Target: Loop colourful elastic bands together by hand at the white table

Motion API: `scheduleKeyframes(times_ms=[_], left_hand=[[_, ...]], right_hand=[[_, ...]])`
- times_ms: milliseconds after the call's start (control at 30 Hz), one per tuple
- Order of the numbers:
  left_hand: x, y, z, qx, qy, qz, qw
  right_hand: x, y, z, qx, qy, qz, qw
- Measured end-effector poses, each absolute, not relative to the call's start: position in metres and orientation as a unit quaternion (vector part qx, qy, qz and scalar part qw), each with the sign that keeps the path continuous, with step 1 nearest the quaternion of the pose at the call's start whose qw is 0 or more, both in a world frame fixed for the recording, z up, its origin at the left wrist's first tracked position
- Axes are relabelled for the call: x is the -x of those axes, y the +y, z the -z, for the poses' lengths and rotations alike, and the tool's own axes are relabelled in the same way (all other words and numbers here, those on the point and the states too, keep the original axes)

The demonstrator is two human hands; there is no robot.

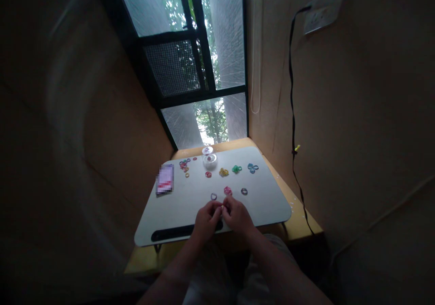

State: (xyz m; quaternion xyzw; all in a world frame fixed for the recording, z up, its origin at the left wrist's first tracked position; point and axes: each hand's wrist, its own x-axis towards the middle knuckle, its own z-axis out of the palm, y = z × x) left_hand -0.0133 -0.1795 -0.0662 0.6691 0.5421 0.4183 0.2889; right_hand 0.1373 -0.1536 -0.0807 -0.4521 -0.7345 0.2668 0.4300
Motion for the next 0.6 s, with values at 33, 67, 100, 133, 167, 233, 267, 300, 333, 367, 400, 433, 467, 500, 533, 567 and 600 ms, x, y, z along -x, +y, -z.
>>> scheduleKeyframes(times_ms=[33,67,100,133,167,233,267,300,333,367,400,433,467,500,533,567,600], left_hand=[[0.0133,-0.1794,0.0662,-0.669,0.543,-0.418,0.289],[0.0134,-0.1792,0.0664,-0.669,0.543,-0.417,0.289],[0.0135,-0.179,0.0666,-0.669,0.544,-0.417,0.289],[0.0137,-0.1789,0.0669,-0.669,0.543,-0.416,0.289],[0.0138,-0.1787,0.0671,-0.67,0.543,-0.416,0.289],[0.014,-0.1788,0.0675,-0.671,0.542,-0.418,0.286],[0.0141,-0.179,0.0675,-0.672,0.542,-0.418,0.283],[0.0141,-0.1793,0.0675,-0.674,0.541,-0.418,0.28],[0.0142,-0.1797,0.0674,-0.675,0.541,-0.417,0.277],[0.0141,-0.18,0.0672,-0.677,0.541,-0.416,0.276],[0.0141,-0.1803,0.0671,-0.679,0.54,-0.415,0.275],[0.014,-0.1804,0.067,-0.679,0.539,-0.415,0.276],[0.0139,-0.1805,0.067,-0.678,0.539,-0.415,0.278],[0.0138,-0.1804,0.0671,-0.677,0.538,-0.417,0.279],[0.0137,-0.1802,0.0672,-0.676,0.538,-0.418,0.28],[0.0137,-0.1799,0.0675,-0.676,0.539,-0.418,0.28],[0.0136,-0.1796,0.0677,-0.675,0.54,-0.418,0.278]], right_hand=[[-0.1373,-0.1537,0.0809,0.452,-0.735,-0.267,0.429],[-0.1373,-0.1538,0.0813,0.452,-0.736,-0.265,0.429],[-0.1374,-0.1538,0.0818,0.453,-0.737,-0.263,0.428],[-0.1374,-0.1537,0.0823,0.454,-0.737,-0.26,0.428],[-0.1374,-0.1536,0.0828,0.455,-0.738,-0.257,0.427],[-0.1375,-0.1536,0.0832,0.459,-0.739,-0.252,0.424],[-0.1375,-0.1536,0.0832,0.46,-0.739,-0.25,0.423],[-0.1374,-0.1537,0.083,0.461,-0.74,-0.249,0.422],[-0.1374,-0.1538,0.0826,0.461,-0.739,-0.248,0.423],[-0.1373,-0.154,0.0823,0.461,-0.74,-0.247,0.424],[-0.1371,-0.1541,0.082,0.459,-0.74,-0.247,0.424],[-0.137,-0.1542,0.0817,0.459,-0.741,-0.246,0.425],[-0.1368,-0.1542,0.0816,0.458,-0.741,-0.246,0.425],[-0.1366,-0.1541,0.0817,0.459,-0.741,-0.244,0.425],[-0.1363,-0.1539,0.0818,0.46,-0.741,-0.241,0.425],[-0.1361,-0.1535,0.0821,0.462,-0.742,-0.238,0.424],[-0.1359,-0.1531,0.0824,0.464,-0.742,-0.234,0.423]])
